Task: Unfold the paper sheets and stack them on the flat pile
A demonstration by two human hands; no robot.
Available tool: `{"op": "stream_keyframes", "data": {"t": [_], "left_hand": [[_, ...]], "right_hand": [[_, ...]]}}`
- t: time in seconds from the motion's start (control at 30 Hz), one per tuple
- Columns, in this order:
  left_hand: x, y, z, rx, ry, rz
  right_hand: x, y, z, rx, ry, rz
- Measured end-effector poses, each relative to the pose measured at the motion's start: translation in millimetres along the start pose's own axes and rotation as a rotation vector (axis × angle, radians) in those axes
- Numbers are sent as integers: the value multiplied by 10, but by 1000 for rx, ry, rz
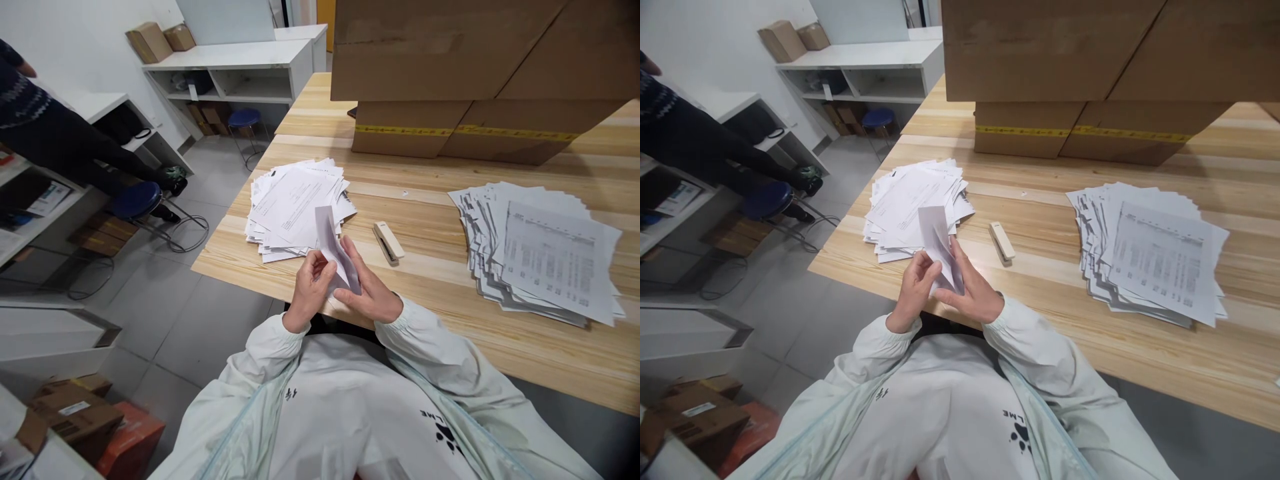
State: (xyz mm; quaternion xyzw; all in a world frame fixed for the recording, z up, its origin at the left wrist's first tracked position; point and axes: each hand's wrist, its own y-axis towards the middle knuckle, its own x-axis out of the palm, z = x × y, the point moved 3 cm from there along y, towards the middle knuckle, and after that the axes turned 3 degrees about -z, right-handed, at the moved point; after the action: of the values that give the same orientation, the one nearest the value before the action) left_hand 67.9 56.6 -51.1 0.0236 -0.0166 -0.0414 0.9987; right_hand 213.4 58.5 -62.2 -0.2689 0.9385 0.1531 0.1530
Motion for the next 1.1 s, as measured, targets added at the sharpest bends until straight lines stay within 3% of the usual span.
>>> {"op": "stream_keyframes", "data": {"t": [0.27,0.4,0.47,0.53,0.6,0.63,0.67,0.73,0.87,0.97,1.03,1.1], "left_hand": [[40,26,-26,-12,-64,20],[82,-12,-34,22,-5,-27],[32,-27,5,88,20,66],[-82,-35,58,154,-24,249],[-207,-34,99,153,-167,394],[-252,-26,112,114,-269,408],[-276,-14,120,51,-384,373],[-255,5,129,-132,-606,190],[-59,-22,110,-452,-828,-243],[50,-35,46,-547,-868,-303],[67,-23,25,-533,-887,-254],[44,0,37,-476,-905,-210]], "right_hand": [[-75,-196,-116,96,-380,297],[-105,-221,13,126,-327,386],[-186,-252,85,95,-180,507],[-301,-322,150,86,-6,635],[-428,-427,197,89,135,744],[-489,-486,208,83,179,784],[-547,-545,213,70,206,812],[-636,-646,205,53,210,796],[-645,-738,162,101,177,457],[-585,-763,143,140,211,281],[-623,-794,173,175,253,379],[-771,-878,242,179,350,675]]}}
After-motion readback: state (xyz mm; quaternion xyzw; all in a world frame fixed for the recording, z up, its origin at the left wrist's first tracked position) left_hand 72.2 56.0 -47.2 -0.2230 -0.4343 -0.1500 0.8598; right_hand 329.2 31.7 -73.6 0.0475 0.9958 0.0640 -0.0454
